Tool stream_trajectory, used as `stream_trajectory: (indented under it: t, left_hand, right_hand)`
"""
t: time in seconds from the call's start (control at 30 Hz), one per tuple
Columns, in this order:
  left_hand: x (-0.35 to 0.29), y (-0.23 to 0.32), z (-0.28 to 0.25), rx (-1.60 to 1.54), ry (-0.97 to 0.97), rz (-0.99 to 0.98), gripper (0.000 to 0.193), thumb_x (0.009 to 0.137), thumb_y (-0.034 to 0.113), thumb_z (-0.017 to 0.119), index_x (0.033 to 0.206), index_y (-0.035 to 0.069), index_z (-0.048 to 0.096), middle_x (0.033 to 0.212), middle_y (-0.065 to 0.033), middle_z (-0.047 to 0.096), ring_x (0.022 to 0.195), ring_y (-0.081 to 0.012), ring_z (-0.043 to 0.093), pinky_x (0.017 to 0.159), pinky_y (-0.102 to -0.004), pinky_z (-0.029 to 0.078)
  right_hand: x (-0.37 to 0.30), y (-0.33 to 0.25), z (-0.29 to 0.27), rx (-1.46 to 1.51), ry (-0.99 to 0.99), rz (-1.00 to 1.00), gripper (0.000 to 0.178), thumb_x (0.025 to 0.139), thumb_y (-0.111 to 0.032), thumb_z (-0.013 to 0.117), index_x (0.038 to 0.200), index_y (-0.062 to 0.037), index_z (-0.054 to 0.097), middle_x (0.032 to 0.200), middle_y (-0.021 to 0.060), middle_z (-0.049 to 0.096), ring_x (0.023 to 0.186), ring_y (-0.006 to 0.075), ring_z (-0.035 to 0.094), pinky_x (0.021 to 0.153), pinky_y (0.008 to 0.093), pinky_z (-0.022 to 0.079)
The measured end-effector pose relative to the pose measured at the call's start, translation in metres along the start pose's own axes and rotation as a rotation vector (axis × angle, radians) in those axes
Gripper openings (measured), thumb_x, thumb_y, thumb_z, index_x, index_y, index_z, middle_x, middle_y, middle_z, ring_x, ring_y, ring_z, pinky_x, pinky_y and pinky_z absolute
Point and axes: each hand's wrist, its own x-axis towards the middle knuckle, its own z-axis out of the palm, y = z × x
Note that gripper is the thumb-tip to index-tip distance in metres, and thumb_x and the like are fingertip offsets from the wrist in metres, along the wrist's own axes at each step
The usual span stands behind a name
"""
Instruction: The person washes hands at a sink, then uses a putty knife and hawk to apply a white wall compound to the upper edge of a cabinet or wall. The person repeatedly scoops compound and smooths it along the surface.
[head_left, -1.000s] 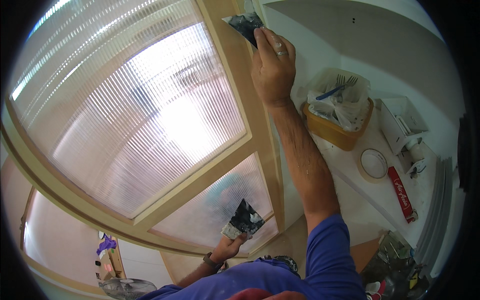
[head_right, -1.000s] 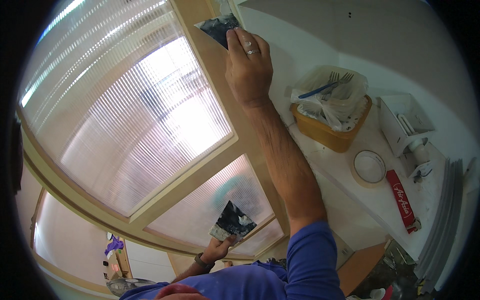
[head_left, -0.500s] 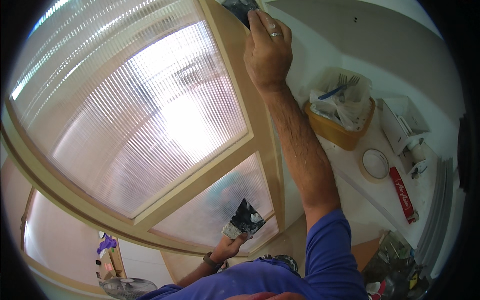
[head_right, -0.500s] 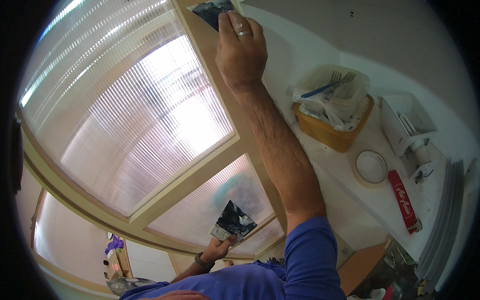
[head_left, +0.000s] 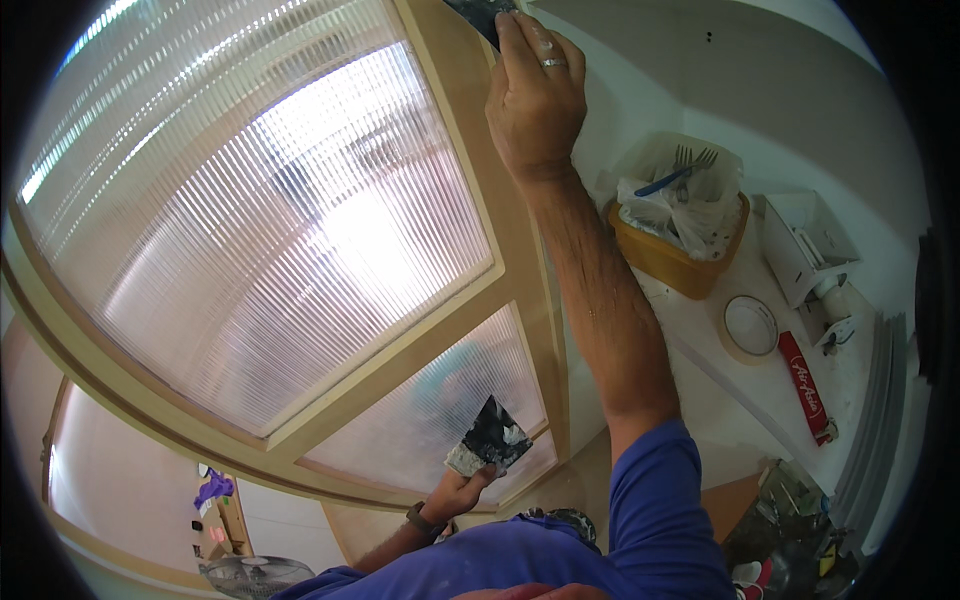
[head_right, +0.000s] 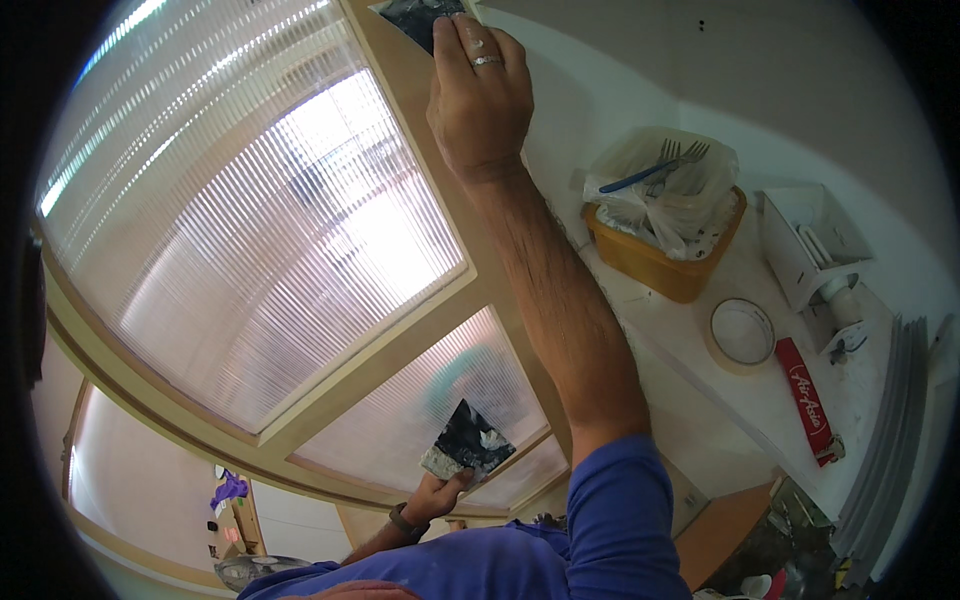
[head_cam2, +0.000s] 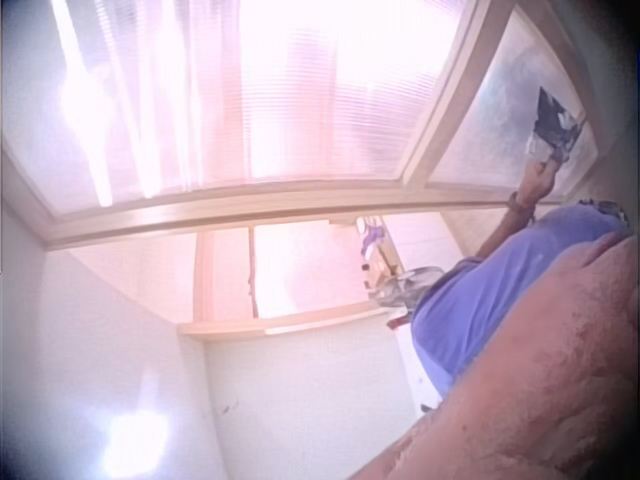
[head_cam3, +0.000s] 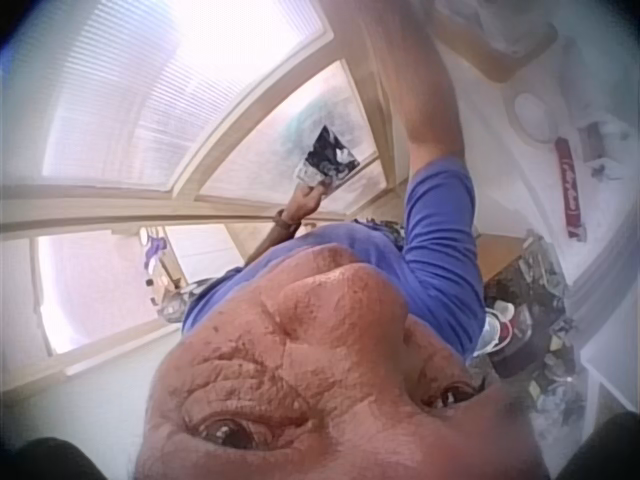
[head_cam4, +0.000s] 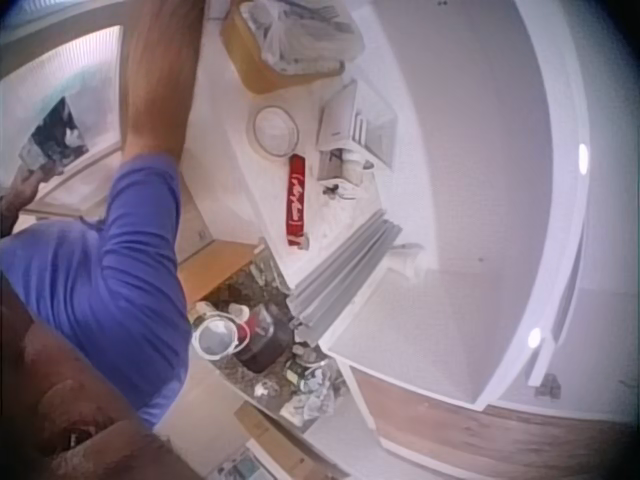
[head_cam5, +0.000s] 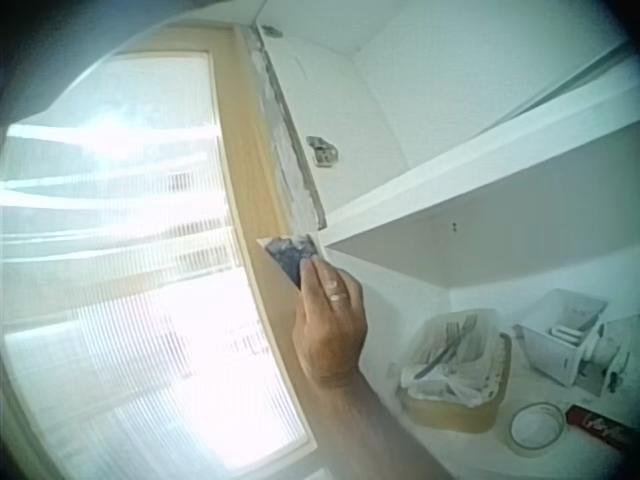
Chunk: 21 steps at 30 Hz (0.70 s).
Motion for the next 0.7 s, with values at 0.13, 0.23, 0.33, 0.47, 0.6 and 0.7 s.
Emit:
stream_trajectory:
  t: [0.13, 0.23, 0.33, 0.47, 0.6, 0.7]
  left_hand:
    - [-0.002, 0.001, 0.001, -0.019, 0.008, -0.034, 0.027, 0.092, 0.01, 0.048, 0.117, -0.002, 0.047, 0.104, -0.0062, 0.057, 0.094, -0.015, 0.057, 0.084, -0.0288, 0.046]
    - [-0.002, 0.001, -0.001, -0.015, 0.01, -0.056, 0.027, 0.093, 0.011, 0.048, 0.117, -0.001, 0.047, 0.104, -0.0062, 0.058, 0.094, -0.0148, 0.057, 0.084, -0.0288, 0.046]
    - [-0.002, 0.002, -0.002, -0.024, -0.01, -0.081, 0.027, 0.093, 0.011, 0.048, 0.117, -0.001, 0.047, 0.105, -0.0064, 0.057, 0.095, -0.0145, 0.057, 0.084, -0.0288, 0.046]
    - [-0.004, -0.001, -0.003, -0.083, -0.022, -0.129, 0.034, 0.09, 0.01, 0.05, 0.122, 0.0, 0.045, 0.113, -0.0057, 0.054, 0.102, -0.0165, 0.051, 0.087, -0.0297, 0.041]
    - [-0.001, 0.0, 0.0, 0.008, -0.016, -0.021, 0.034, 0.09, 0.008, 0.05, 0.123, -0.001, 0.044, 0.115, -0.0067, 0.054, 0.105, -0.0169, 0.05, 0.091, -0.0296, 0.039]
    - [-0.002, 0.002, 0.001, 0.064, -0.008, 0.032, 0.032, 0.091, 0.009, 0.049, 0.121, -0.001, 0.045, 0.113, -0.0066, 0.054, 0.103, -0.0155, 0.052, 0.089, -0.0276, 0.041]
  right_hand:
    - [-0.001, 0.003, 0.003, -0.019, -0.034, 0.006, 0.02, 0.075, -0.003, 0.063, 0.095, 0.0006, 0.063, 0.094, 0.0097, 0.063, 0.089, 0.0244, 0.057, 0.078, 0.032, 0.048]
    - [-0.005, 0.001, 0.002, -0.032, -0.08, 0.018, 0.021, 0.075, -0.003, 0.063, 0.095, 0.0002, 0.063, 0.094, 0.0094, 0.063, 0.089, 0.0244, 0.057, 0.079, 0.0319, 0.048]
    - [-0.009, 0.001, -0.003, -0.04, -0.105, 0.015, 0.021, 0.075, -0.003, 0.063, 0.096, -0.0004, 0.062, 0.095, 0.0092, 0.063, 0.089, 0.0246, 0.057, 0.079, 0.0323, 0.048]
    - [-0.017, 0.0, -0.009, -0.027, -0.124, 0.03, 0.021, 0.075, -0.002, 0.062, 0.096, -0.0007, 0.062, 0.097, 0.0093, 0.062, 0.09, 0.0249, 0.057, 0.079, 0.0326, 0.048]
    - [-0.023, -0.003, -0.02, -0.037, -0.174, 0.051, 0.022, 0.075, -0.002, 0.062, 0.097, 0.0, 0.062, 0.098, 0.0095, 0.062, 0.092, 0.0251, 0.056, 0.08, 0.0328, 0.049]
    - [-0.035, -0.006, -0.026, -0.03, -0.201, 0.075, 0.023, 0.075, -0.001, 0.062, 0.098, 0.0005, 0.062, 0.099, 0.0101, 0.061, 0.093, 0.0253, 0.056, 0.081, 0.0329, 0.049]
